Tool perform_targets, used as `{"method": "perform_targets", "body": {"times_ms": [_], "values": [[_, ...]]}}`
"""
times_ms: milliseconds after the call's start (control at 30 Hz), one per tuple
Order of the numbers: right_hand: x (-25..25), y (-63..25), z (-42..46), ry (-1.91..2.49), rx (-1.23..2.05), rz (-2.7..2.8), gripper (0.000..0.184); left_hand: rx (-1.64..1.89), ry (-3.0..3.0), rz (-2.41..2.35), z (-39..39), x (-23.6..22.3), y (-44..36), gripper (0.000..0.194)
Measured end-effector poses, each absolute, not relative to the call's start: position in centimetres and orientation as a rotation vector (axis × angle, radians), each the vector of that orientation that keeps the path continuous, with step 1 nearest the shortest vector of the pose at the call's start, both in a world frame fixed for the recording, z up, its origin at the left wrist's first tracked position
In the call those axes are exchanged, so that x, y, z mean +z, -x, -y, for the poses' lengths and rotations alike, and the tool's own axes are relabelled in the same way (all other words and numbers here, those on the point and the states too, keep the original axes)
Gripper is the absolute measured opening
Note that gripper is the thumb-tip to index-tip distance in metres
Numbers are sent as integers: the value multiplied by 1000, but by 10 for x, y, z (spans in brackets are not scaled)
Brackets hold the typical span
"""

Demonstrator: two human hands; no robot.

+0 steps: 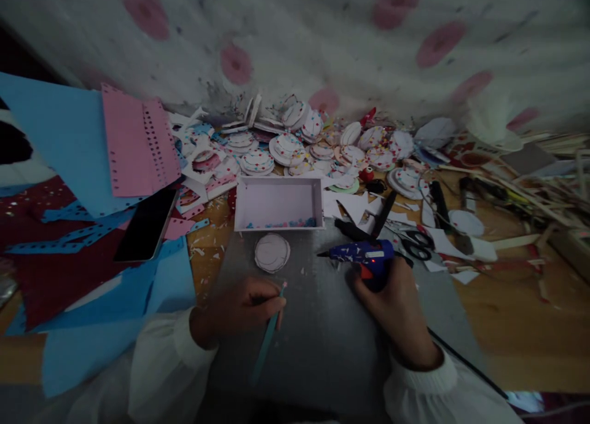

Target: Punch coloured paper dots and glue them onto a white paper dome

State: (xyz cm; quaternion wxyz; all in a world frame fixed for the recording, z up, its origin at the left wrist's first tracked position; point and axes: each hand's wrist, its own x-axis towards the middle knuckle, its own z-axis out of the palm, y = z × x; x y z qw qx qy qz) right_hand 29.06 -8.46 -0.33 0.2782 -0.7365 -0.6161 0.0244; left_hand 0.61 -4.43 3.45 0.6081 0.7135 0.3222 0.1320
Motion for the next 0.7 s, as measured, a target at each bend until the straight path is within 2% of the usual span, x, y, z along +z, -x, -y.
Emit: {"method": "perform_targets", "body": {"times_ms": [167,233,333,467,600,700], "values": [[13,-282,93,1732,-284,1715,38,313,-1565,-818,46,33,-7,44],[23,-264,101,1486,-283,1827,35,309,-1483,-909,48,34,-10,42],[30,-228,106,1011,-69,2241,10,364,-1411,-1159,51,37,-17,38],[28,-194,94,784,-136,2380,24,467,-1393,-1347,54,36,-27,31],[23,-191,82,761,-184,2321,29,396,-1480,-1292,52,39,-28,40],[18,-200,82,792,68,2182,27,448,-1719,-1226,46,42,-18,44]]}}
